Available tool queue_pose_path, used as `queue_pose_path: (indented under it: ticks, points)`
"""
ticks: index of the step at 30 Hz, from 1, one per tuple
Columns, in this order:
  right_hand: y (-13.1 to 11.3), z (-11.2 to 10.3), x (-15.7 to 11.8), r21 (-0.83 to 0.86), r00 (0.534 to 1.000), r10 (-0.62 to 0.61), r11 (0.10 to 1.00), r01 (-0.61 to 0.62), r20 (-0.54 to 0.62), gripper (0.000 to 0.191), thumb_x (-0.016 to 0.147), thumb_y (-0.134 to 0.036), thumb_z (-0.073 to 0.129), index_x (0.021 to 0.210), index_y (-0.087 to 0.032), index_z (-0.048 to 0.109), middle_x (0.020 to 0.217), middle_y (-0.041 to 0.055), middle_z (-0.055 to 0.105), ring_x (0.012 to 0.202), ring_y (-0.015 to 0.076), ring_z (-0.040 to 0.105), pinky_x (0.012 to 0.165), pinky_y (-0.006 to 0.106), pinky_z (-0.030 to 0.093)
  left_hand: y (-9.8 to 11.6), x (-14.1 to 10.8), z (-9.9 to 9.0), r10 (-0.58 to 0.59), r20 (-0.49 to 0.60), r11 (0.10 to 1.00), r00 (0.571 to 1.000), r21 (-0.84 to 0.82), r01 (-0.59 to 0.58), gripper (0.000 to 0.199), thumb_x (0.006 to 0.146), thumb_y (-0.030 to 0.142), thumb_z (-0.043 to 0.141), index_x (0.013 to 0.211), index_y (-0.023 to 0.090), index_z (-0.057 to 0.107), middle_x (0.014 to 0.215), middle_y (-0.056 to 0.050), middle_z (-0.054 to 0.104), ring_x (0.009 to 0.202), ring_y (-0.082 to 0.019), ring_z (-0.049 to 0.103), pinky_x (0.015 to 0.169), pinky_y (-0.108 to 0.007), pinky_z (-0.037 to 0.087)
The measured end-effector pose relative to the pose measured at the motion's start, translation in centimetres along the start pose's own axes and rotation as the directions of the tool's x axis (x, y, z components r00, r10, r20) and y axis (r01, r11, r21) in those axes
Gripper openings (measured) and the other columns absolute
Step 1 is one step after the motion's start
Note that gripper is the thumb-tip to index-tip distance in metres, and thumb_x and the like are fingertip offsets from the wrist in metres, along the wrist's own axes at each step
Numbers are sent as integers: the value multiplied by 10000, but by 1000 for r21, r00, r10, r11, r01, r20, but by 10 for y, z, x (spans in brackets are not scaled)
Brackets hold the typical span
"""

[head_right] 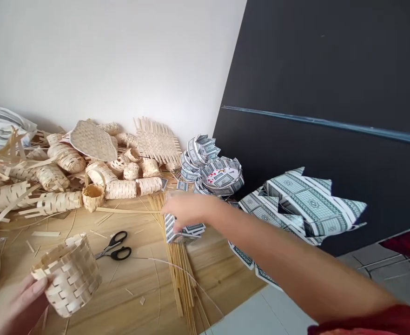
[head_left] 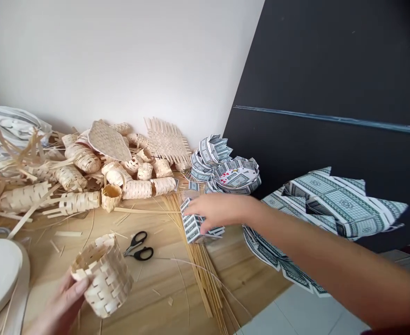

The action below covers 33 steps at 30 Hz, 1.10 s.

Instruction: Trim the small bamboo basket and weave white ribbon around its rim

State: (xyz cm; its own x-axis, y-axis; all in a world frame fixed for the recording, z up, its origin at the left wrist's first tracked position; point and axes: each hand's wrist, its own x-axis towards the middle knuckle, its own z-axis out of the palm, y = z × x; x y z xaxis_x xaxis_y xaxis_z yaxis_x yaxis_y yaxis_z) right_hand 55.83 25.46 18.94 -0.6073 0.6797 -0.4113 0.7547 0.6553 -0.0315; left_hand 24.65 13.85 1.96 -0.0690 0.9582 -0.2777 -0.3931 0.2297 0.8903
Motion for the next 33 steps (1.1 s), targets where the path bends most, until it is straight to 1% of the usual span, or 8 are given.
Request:
queue_pose_path:
  ticks: [4,8,11,13,16,20,26,33]
  points:
    - [-18,54,-7,10,955,223,974,-225,-194,827,653,-410,748,1370,-209,389,1422,174,308,1274,370,325,980,458,345,-4,11,-2,-47,90,999,995,0,47,698,571,469,754,1181,192,560,1129,-83,665,1203,-380,459,987,-435,421]
    - [-28,95,3,169,896,372,926,-338,-243,767,728,-496,661,1392,-278,344,1493,153,135,1311,442,194,969,548,324,-1,3,7,-3,59,999,998,33,1,784,564,486,748,1245,183,505,1149,-116,651,1206,-383,461,1027,-458,377]
    - [-34,109,11,210,818,487,872,-441,-305,711,719,-450,676,1347,-248,409,1474,156,202,1290,426,246,944,525,354,4,-4,16,34,47,998,998,44,-36,799,568,500,742,1261,189,493,1174,-115,638,1212,-388,454,1028,-465,372]
    - [-33,111,14,236,770,529,848,-474,-356,650,747,-401,644,1333,-232,418,1439,152,276,1224,372,374,923,472,384,6,-4,17,22,59,998,998,55,-25,802,571,508,738,1264,189,491,1193,-115,627,1215,-387,452,1025,-464,377]
    - [-26,112,12,266,742,562,827,-496,-365,604,796,-296,559,1367,-229,374,1418,143,310,1086,296,520,879,400,416,6,2,11,17,100,996,995,82,-25,807,579,511,733,1276,191,482,1241,-107,596,1237,-369,433,1046,-435,364]
    - [-10,118,1,297,710,609,793,-532,-354,574,823,-140,463,1380,-246,374,1400,98,372,1132,238,501,912,317,388,0,10,-3,10,152,993,988,118,-28,822,606,513,715,1314,204,435,1293,-100,555,1262,-359,405,1051,-427,364]
    - [12,139,-12,319,561,744,665,-675,-363,504,880,-90,348,1374,-184,387,1270,103,516,1068,218,533,861,288,411,0,6,1,0,140,993,990,119,-17,862,596,521,711,1337,212,396,1271,-101,572,1258,-373,401,1054,-451,353]
    - [11,158,3,296,414,829,530,-795,-375,511,883,-39,243,1342,-147,438,1369,172,411,1248,307,370,941,413,356,6,-5,15,3,111,995,994,103,-14,883,584,523,717,1336,201,384,1217,-102,610,1232,-371,434,1038,-456,370]
